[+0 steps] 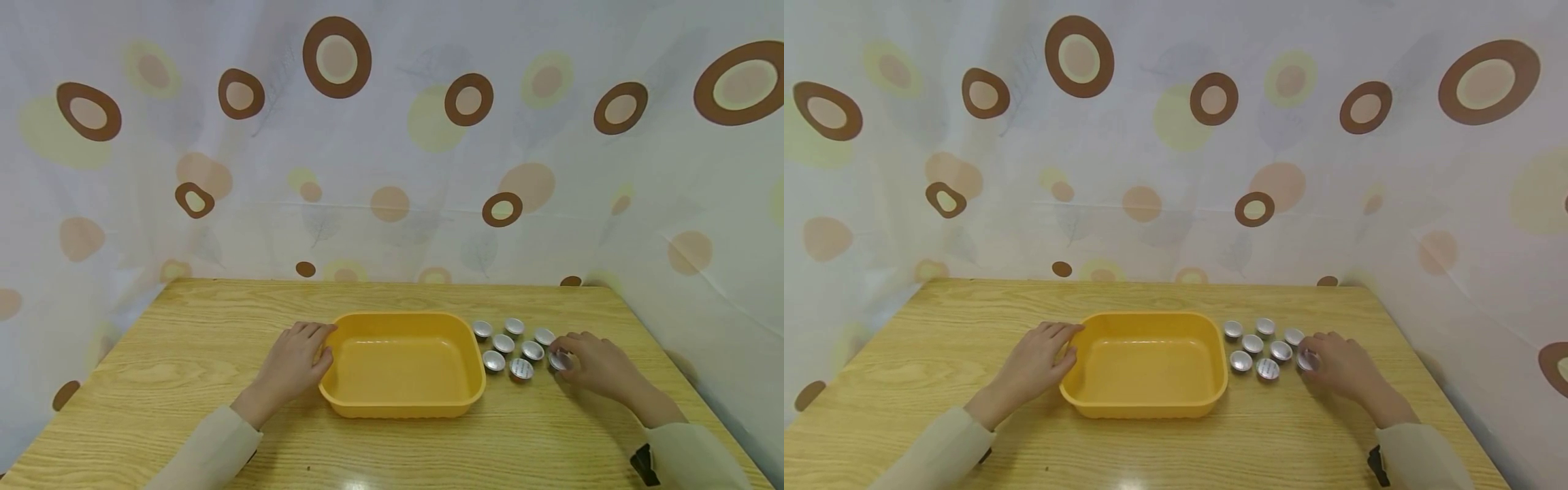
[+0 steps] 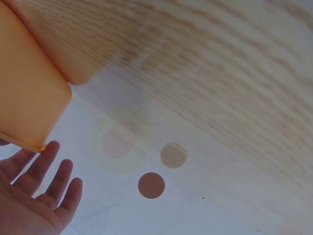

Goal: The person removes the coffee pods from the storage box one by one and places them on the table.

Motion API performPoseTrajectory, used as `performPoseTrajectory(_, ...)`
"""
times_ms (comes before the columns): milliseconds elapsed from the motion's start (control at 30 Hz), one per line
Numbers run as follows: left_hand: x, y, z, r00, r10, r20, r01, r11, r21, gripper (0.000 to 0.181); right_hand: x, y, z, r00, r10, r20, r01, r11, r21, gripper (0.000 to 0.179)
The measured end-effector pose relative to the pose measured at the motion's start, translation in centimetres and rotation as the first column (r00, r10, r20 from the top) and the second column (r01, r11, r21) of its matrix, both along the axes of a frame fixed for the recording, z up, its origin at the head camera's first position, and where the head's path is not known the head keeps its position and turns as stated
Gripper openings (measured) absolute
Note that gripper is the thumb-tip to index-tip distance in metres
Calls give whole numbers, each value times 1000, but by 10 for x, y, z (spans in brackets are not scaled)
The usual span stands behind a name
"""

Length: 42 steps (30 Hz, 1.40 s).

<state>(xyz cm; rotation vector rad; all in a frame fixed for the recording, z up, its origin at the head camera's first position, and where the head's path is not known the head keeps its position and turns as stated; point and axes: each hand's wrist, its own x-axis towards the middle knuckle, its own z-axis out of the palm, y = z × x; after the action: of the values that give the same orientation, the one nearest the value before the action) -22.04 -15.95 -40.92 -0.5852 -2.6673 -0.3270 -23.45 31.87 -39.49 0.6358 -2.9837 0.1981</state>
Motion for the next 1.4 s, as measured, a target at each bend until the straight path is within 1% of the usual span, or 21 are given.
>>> performPoseTrajectory(367,-1,1,-1,1000,-6,-17,6,1000,3,34,3,0,-1,1000,-5,-7,5,1000,-6,35)
performPoseTrajectory(600,0,1,-1,999,-5,-38,4,1000,-8,33,4,2,0,999,13,-33,-14,1000,-16,38)
performPoseTrajectory(833,-1,2,-1,999,-7,-42,7,1000,-15,33,5,3,0,999,19,-51,-20,1000,-10,39)
performPoseTrajectory(1067,-2,1,-1,999,-4,-47,3,1000,-28,33,5,4,3,998,23,-63,-25,999,-39,40)
performPoseTrajectory(1267,0,2,1,999,-2,-51,-1,998,-68,35,8,5,10,994,15,-106,-21,998,-55,41)
performPoseTrajectory(1333,0,2,3,999,-3,-51,-1,996,-86,36,9,6,13,991,18,-135,-28,997,-72,41)
performPoseTrajectory(1400,1,2,4,999,-3,-53,-2,995,-97,37,9,7,15,983,32,-183,-49,995,-88,42)
